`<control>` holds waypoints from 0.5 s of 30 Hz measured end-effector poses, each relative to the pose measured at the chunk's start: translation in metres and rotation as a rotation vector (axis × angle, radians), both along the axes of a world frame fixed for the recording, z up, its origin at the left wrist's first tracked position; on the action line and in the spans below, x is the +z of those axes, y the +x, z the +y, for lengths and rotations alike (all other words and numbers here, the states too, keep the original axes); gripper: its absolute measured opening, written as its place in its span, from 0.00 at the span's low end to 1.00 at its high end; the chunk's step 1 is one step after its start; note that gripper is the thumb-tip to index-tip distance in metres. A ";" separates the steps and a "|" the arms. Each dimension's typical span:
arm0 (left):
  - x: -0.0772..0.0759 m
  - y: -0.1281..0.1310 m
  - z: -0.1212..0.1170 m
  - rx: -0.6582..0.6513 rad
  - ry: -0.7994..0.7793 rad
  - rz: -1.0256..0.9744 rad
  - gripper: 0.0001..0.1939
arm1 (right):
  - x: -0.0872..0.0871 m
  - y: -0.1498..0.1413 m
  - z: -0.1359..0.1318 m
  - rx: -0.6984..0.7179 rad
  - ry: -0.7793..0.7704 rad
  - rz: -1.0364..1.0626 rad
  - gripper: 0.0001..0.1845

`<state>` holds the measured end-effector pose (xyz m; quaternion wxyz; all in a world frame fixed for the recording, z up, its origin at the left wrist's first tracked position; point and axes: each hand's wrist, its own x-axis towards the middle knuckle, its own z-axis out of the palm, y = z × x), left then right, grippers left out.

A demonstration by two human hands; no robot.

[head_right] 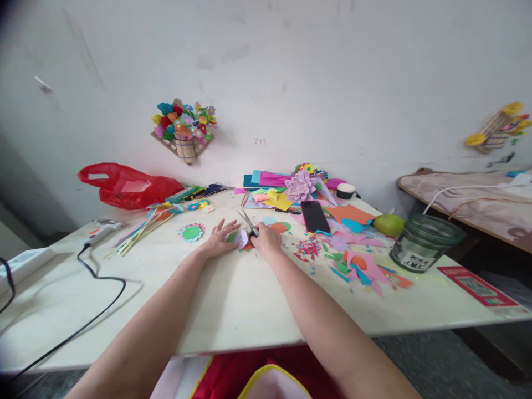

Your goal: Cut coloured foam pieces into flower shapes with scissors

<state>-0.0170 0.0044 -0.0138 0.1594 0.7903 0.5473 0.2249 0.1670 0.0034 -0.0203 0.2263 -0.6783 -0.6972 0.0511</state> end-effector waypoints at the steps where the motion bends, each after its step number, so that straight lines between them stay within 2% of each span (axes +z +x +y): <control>1: 0.001 0.001 -0.001 -0.023 0.005 0.016 0.32 | 0.000 0.000 0.000 -0.001 0.006 -0.001 0.19; 4: 0.002 0.004 -0.001 -0.040 0.111 0.037 0.28 | 0.000 -0.002 -0.002 0.000 0.029 0.008 0.18; 7: 0.003 0.006 0.000 -0.012 0.216 0.003 0.20 | 0.000 -0.003 -0.003 0.010 0.052 0.023 0.18; 11: 0.005 0.003 0.002 -0.025 0.220 -0.117 0.07 | 0.000 -0.002 -0.004 0.018 0.058 0.063 0.20; 15: 0.008 -0.001 0.004 -0.061 0.275 -0.298 0.07 | 0.004 0.005 0.000 -0.051 0.040 0.146 0.20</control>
